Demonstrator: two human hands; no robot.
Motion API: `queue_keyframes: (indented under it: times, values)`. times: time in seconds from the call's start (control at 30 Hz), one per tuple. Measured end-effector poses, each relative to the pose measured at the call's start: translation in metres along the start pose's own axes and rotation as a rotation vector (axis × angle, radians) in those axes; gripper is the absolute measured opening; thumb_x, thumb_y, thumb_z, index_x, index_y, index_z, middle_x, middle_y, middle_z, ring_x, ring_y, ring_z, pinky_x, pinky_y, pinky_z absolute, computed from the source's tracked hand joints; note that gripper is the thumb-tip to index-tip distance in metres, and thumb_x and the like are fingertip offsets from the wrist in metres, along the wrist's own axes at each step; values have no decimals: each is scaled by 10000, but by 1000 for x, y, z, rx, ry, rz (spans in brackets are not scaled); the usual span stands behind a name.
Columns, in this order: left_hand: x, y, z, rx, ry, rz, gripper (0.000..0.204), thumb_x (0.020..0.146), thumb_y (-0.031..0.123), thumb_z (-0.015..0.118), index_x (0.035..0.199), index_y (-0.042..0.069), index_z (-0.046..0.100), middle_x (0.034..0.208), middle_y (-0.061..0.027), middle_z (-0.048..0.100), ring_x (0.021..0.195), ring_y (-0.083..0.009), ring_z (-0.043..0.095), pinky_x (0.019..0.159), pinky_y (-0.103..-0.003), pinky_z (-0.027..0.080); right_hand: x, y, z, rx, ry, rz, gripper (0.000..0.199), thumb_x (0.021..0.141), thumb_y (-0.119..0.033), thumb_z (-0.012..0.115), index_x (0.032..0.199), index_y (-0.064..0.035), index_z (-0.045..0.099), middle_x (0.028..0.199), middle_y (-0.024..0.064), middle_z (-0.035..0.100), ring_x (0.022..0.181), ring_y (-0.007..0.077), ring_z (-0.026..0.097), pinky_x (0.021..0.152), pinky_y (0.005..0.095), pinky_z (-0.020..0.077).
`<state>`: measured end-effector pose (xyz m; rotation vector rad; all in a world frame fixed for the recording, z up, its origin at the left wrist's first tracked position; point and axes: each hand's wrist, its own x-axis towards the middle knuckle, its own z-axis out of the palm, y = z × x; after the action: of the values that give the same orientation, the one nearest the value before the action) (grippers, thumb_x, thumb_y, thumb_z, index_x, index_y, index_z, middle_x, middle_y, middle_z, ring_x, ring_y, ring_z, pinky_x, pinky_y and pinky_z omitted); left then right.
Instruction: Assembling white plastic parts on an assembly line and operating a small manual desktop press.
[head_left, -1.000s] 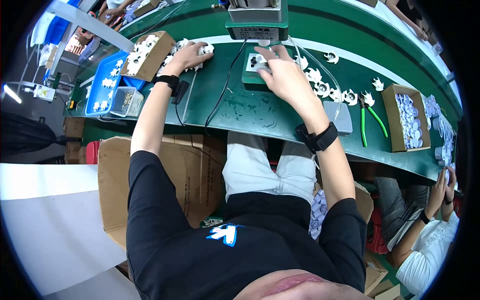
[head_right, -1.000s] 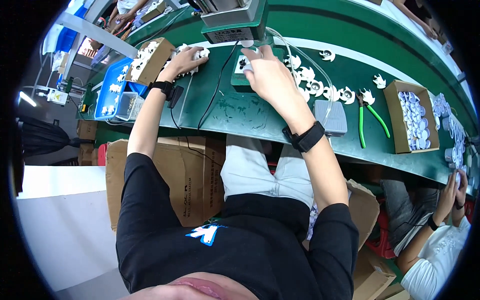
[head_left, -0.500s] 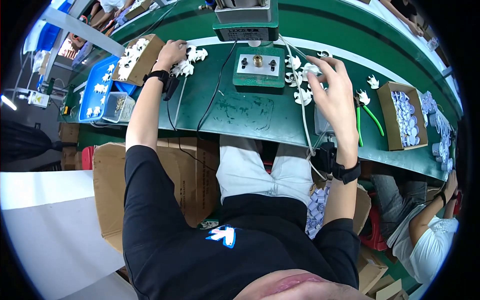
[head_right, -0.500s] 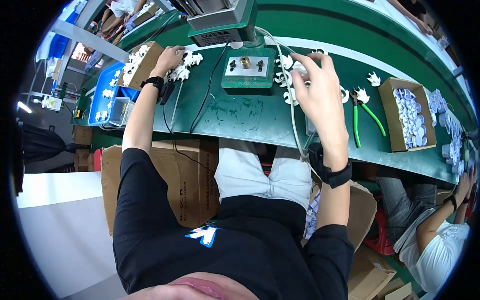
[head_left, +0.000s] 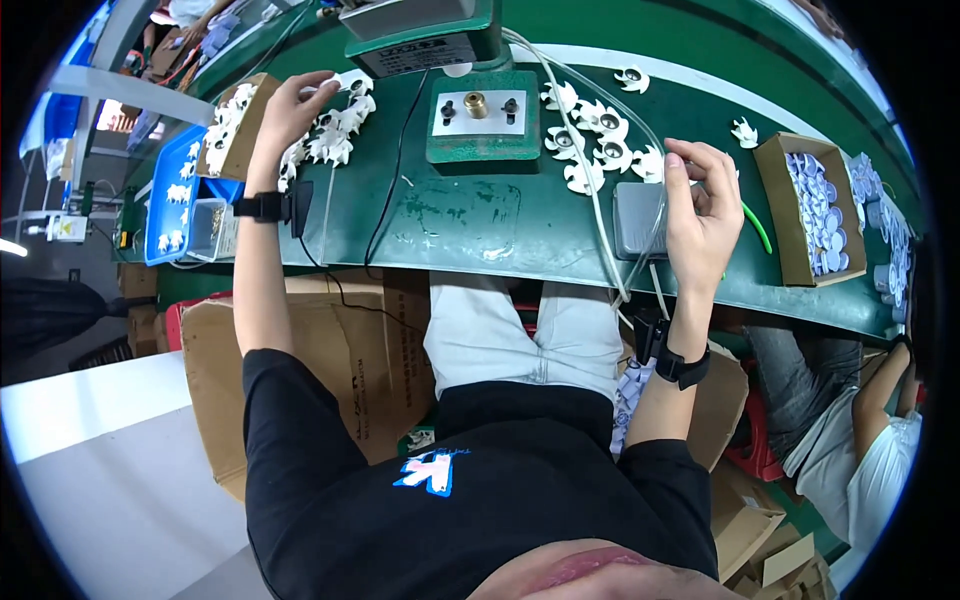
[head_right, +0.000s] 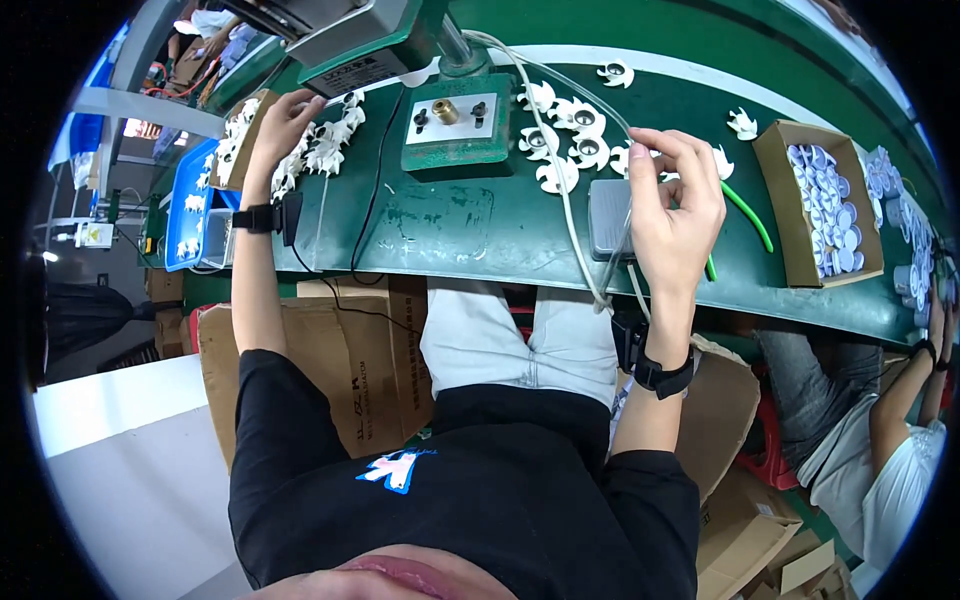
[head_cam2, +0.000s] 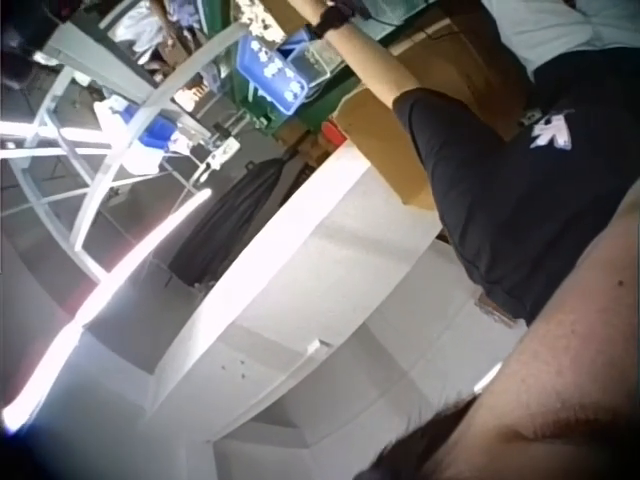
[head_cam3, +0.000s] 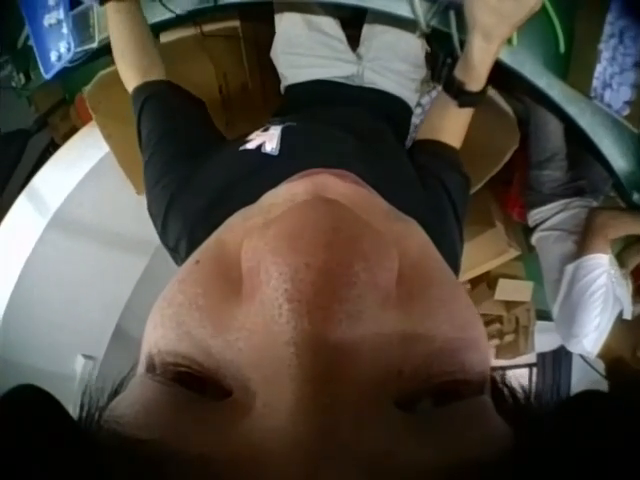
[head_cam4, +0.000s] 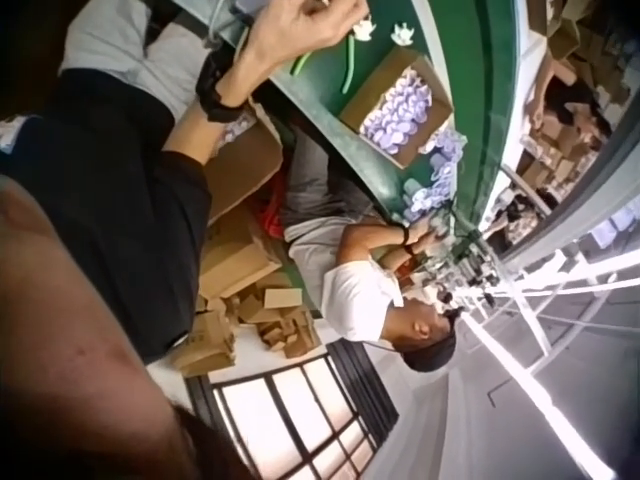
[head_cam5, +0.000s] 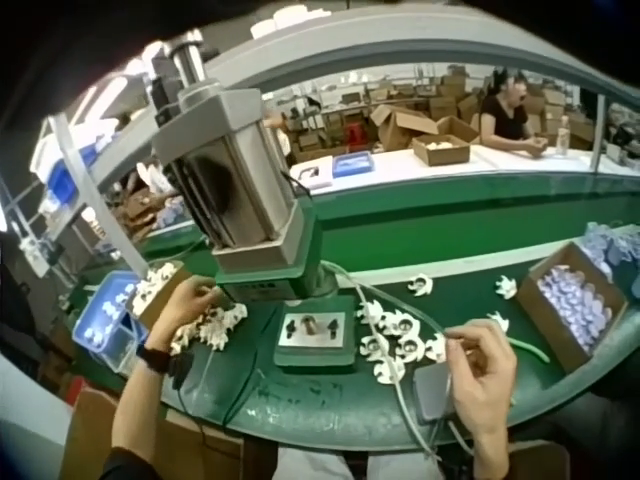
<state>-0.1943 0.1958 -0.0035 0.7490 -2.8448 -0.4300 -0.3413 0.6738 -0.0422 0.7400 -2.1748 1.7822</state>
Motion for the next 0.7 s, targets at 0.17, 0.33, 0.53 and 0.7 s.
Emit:
queue_keyframes:
  times: [0.17, 0.33, 0.53, 0.7]
  values:
    - [-48, 87, 23, -528, 85, 30, 506, 932, 293, 795, 1326, -2, 678, 1097, -139, 768, 993, -174, 738, 893, -304, 570, 0, 4, 8, 27, 39, -33, 109, 940, -59, 732, 1036, -57, 784, 1034, 25, 671, 766, 53, 570, 533, 202, 362]
    - [-63, 150, 61, -766, 92, 186, 546, 885, 271, 846, 1325, -7, 681, 1070, -123, 765, 999, -152, 721, 923, -291, 559, -6, 5, 8, 52, 25, -29, 109, 937, -55, 734, 1035, -57, 783, 1027, 23, 670, 761, 54, 565, 535, 201, 360]
    - [-53, 161, 76, -635, 119, 196, 604, 838, 344, 879, 1298, -3, 700, 1099, -132, 765, 1046, -185, 720, 954, -316, 552, -8, 3, 11, 89, 27, -19, 108, 941, -50, 733, 1038, -49, 780, 1019, 19, 671, 787, 46, 566, 551, 189, 362]
    - [-51, 155, 73, -557, 109, 193, 645, 819, 374, 890, 1318, 19, 691, 1164, -145, 753, 1085, -223, 720, 987, -356, 543, 6, -8, 22, 187, -13, -29, 136, 1003, -72, 687, 1105, -5, 748, 1013, 20, 656, 891, 63, 591, 757, 188, 465]
